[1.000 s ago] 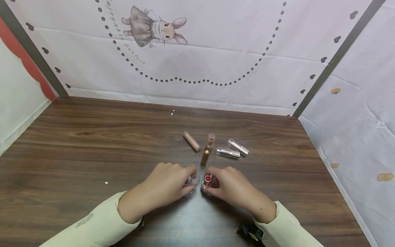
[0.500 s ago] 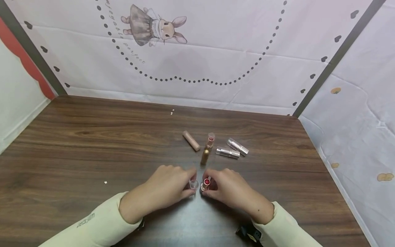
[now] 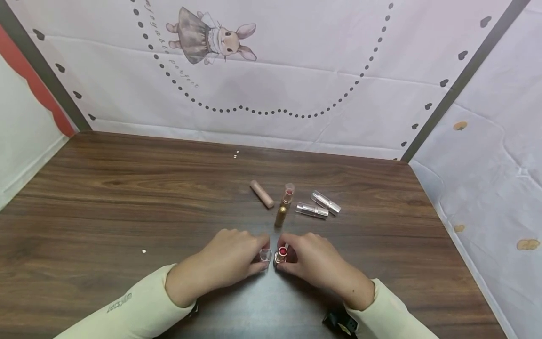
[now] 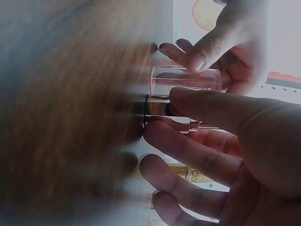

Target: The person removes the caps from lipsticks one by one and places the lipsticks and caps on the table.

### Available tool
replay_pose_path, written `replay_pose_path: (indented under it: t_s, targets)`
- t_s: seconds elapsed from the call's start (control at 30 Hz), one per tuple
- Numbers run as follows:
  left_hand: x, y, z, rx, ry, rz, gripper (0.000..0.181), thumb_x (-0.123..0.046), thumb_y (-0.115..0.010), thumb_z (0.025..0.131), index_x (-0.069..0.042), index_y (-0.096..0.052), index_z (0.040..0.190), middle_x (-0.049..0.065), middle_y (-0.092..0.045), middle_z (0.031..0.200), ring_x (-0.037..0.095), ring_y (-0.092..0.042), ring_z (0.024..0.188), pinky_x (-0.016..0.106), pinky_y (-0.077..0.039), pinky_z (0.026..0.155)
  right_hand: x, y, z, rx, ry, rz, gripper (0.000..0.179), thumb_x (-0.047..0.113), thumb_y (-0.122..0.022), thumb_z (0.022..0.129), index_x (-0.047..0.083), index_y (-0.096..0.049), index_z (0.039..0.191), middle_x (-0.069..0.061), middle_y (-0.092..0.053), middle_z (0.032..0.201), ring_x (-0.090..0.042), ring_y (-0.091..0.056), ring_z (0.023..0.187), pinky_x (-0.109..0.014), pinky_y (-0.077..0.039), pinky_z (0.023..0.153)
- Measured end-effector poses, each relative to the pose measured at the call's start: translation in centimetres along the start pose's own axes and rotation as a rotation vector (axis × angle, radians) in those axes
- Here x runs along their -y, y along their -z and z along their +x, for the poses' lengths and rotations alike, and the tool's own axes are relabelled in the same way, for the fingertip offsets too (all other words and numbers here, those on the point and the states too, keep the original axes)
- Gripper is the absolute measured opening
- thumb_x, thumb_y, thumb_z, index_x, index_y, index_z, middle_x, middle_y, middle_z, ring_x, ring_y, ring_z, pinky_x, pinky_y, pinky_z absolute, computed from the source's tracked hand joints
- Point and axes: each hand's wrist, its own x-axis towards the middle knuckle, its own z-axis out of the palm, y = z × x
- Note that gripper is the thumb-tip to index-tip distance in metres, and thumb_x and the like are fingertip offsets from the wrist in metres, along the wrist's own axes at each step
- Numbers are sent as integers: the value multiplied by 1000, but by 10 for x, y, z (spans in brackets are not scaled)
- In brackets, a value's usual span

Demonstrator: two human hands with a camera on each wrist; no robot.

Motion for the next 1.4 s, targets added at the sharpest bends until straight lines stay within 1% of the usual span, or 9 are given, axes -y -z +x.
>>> replay_pose_path:
  t_s: [0.4, 0.57, 0.73, 0.83, 0.93, 1.03, 1.13, 1.27, 1.4]
  targets:
    - [1, -1, 1, -9, -3, 42, 32, -40, -82, 79, -21, -56, 74, -10, -46, 58, 10, -45, 51, 33, -35, 46, 1, 1, 1, 13, 1, 1, 27, 27, -85, 78, 20, -68, 98, 14, -58, 65, 0, -49, 56, -24, -40, 52]
    - [1, -1, 1, -11, 5, 49, 30, -42, -83, 77, -22, -61, 78, -12, -47, 58, 9, -45, 52, 32, -35, 46, 0, 4, -1, 35, 15, 11, 32, 25, -85, 77, 19, -69, 104, 13, -65, 69, 1, -55, 61, -24, -43, 56]
    - [1, -2, 0, 17, 9, 29, 30, -42, -84, 75, -21, -65, 84, -12, -50, 60, 9, -47, 53, 32, -35, 47, -3, 10, -3, 60, -3, -4, 35, 20, -83, 78, 17, -70, 110, 15, -68, 72, 1, -58, 65, -26, -45, 58]
    - [1, -2, 0, 18, 13, 35, 31, -42, -85, 74, -21, -65, 84, -12, -50, 61, 10, -47, 53, 32, -36, 47, -7, 16, -3, 35, -38, -35, 35, 16, -82, 78, 15, -70, 111, 13, -68, 74, -1, -58, 65, -28, -47, 60]
    - [1, -3, -1, 4, 9, 46, 31, -42, -85, 73, -21, -64, 82, -12, -50, 60, 10, -47, 53, 32, -36, 47, -14, 22, 1, -39, -92, -77, 33, 17, -82, 80, 14, -72, 112, 9, -70, 80, -6, -63, 70, -33, -52, 65]
    - [2, -3, 0, -1, 2, 53, 31, -42, -86, 73, -21, -64, 81, -12, -50, 60, 10, -47, 53, 32, -36, 46, -24, 28, 4, -120, -140, -111, 32, 20, -81, 82, 13, -72, 112, 3, -73, 90, -14, -68, 80, -40, -54, 72]
    - [2, -3, 0, -2, 2, 53, 31, -42, -86, 73, -21, -64, 80, -12, -50, 60, 9, -47, 53, 32, -36, 46, -34, 31, 6, -179, -171, -143, 34, 22, -81, 83, 13, -72, 115, -5, -72, 107, -25, -70, 95, -47, -55, 78]
    - [1, -2, 1, -1, 2, 45, 30, -40, -85, 74, -21, -63, 79, -13, -50, 60, 8, -47, 54, 32, -37, 47, -45, 32, 9, -191, -213, -169, 41, 22, -80, 84, 14, -69, 122, -10, -66, 121, -31, -69, 100, -51, -55, 77]
    - [1, -2, 2, 11, -1, 39, 29, -39, -85, 74, -21, -63, 78, -13, -50, 60, 7, -47, 54, 31, -37, 47, -52, 32, 11, -177, -244, -176, 42, 20, -79, 86, 14, -68, 126, -10, -64, 118, -28, -68, 92, -49, -55, 72]
